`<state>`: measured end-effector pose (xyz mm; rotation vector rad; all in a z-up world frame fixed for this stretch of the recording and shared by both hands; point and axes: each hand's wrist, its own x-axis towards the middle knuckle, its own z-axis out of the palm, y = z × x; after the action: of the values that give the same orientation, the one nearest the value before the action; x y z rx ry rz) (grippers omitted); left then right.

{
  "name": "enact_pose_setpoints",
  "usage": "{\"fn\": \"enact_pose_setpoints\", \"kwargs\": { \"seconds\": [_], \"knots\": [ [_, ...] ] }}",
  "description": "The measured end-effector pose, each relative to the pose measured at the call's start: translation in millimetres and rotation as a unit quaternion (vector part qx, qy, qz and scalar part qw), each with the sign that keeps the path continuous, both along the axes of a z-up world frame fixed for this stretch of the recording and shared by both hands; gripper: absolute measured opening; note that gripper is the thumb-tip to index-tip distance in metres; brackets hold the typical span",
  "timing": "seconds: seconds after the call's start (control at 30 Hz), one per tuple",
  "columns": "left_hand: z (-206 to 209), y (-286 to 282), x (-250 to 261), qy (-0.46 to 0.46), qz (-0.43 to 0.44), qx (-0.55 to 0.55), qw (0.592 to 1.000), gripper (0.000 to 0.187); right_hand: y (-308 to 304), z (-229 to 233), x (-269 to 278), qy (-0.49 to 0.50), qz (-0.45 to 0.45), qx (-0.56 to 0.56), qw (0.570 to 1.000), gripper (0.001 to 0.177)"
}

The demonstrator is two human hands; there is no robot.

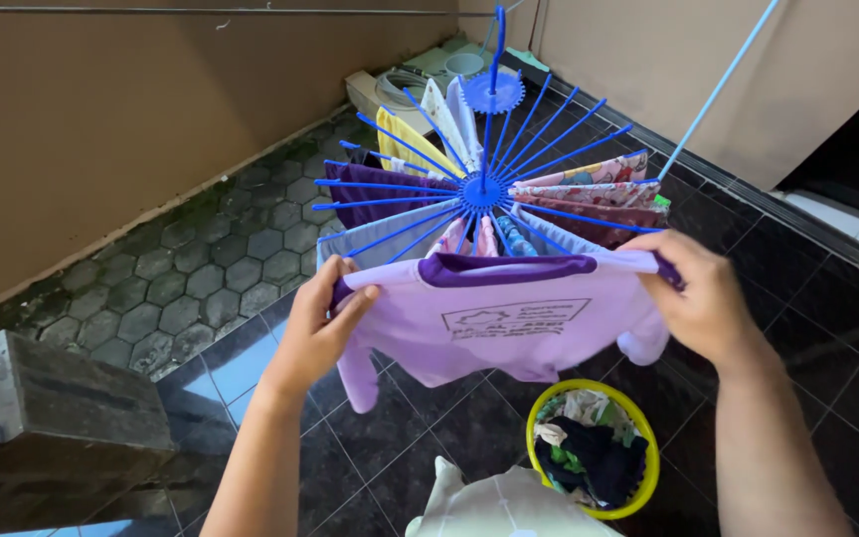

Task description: Hanging laundry on a circular drying rack.

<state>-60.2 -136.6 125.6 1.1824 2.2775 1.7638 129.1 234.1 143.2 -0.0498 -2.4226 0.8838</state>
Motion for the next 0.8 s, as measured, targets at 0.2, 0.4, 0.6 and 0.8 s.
{"fn": "enact_pose_setpoints", "kwargs": {
  "seconds": [0.2,0.4,0.6,0.8],
  "knots": [
    [12.9,-15.7,-2.2,0.089,0.08,-0.144,0.982,0.03,-12.7,21.0,9.3,0.026,-0.024,0.109,0.993,0.034],
    [17.1,-14.4,4.2,0.178,0.071,-0.197,0.961,0.018,-42.0,24.5,13.8,0.125,-0.11,0.152,0.974,0.028],
    [8.0,-23.8,-20.2,0.234,0.179,-0.179,0.939,0.023,-52.5,7.5,9.5,0.091,-0.162,0.165,0.969,0.023],
    [17.0,-20.8,-32.7,0.202,0.208,-0.194,0.937,0.017,-41.2,-3.2,-9.6,0.026,-0.108,0.264,0.958,0.033]
  ]
}}
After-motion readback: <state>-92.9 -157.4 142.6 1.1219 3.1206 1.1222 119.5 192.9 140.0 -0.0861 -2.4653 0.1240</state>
